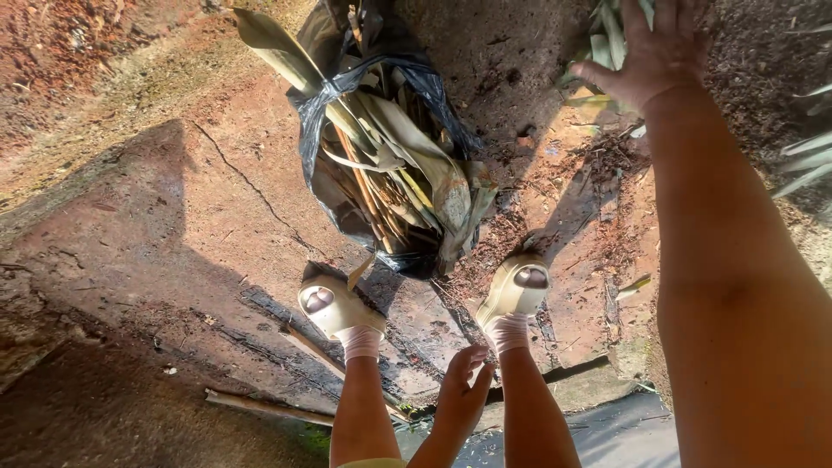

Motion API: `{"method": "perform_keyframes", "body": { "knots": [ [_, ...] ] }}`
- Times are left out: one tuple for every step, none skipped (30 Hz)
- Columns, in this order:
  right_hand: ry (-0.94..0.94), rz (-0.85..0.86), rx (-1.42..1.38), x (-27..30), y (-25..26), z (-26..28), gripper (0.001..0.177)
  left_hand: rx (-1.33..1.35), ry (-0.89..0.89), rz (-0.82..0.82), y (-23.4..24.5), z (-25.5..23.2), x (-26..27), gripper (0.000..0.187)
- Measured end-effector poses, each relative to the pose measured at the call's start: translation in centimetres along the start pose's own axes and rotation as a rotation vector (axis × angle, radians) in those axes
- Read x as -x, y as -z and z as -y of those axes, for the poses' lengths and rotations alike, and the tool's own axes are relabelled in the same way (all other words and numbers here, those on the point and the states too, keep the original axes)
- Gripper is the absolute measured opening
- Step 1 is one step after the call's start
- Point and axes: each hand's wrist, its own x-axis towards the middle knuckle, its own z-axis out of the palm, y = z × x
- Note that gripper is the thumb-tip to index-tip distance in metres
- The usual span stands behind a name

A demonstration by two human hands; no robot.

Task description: Collecting dry bamboo leaves and sticks from the ground and placing them into a black garbage bag.

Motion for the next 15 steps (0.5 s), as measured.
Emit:
{"method": "perform_keyframes", "body": {
  "knots": [
    [0.04,0.014,0.019,0.8,-0.8,0.1,0.105,-0.001,0.01,-0.01,0.1,0.3,-0.1,0.035],
    [0.079,0.03,0.041,1.7,-1.6,0.0,0.11,0.001,0.02,-0.018,0.0,0.6,-0.2,0.035],
    [0.081,0.032,0.043,2.5,-3.6,-0.2,0.11,0.004,0.022,-0.017,0.0,0.8,-0.3,0.035],
    [0.171,-0.107,0.195,3.4,-5.7,-0.4,0.124,0.023,0.033,-0.015,0.0,1.1,-0.3,0.036],
    [0.26,-0.249,0.346,4.3,-7.7,-0.7,0.138,0.042,0.045,-0.013,-0.1,1.4,-0.3,0.037],
    [0.263,-0.25,0.344,4.9,-8.2,-0.5,0.138,0.043,0.045,-0.016,-0.1,1.2,-0.4,0.037],
    [0.263,-0.267,0.218,5.5,-8.6,-0.3,0.118,0.009,0.015,-0.019,0.0,1.0,-0.4,0.036],
    [0.261,-0.277,0.088,6.6,-9.3,0.0,0.099,-0.027,-0.008,-0.02,0.1,1.0,-0.1,0.036],
    [0.261,-0.271,0.083,7.0,-10.4,-0.2,0.099,-0.029,0.0,-0.021,0.2,0.9,0.1,0.036],
    [0.263,-0.42,0.162,7.2,-11.4,-0.5,0.054,-0.026,0.024,-0.012,0.3,0.7,0.0,0.036],
    [0.264,-0.568,0.239,7.5,-12.3,-0.8,0.02,-0.023,0.048,-0.002,0.3,0.6,-0.1,0.036],
    [0.26,-0.566,0.24,7.2,-12.1,-0.6,0.02,-0.024,0.05,0.001,0.4,0.6,-0.1,0.036],
    [0.257,-0.602,0.134,6.9,-11.8,-0.4,0.015,-0.012,0.06,-0.002,0.4,0.7,0.0,0.036],
    [0.254,-0.641,0.03,6.4,-11.3,-0.4,0.01,0.0,0.067,-0.003,0.3,0.6,-0.2,0.036],
    [0.25,-0.641,0.034,6.0,-9.1,0.4,0.01,0.0,0.065,0.001,0.4,0.4,-0.1,0.036]
  ]
}}
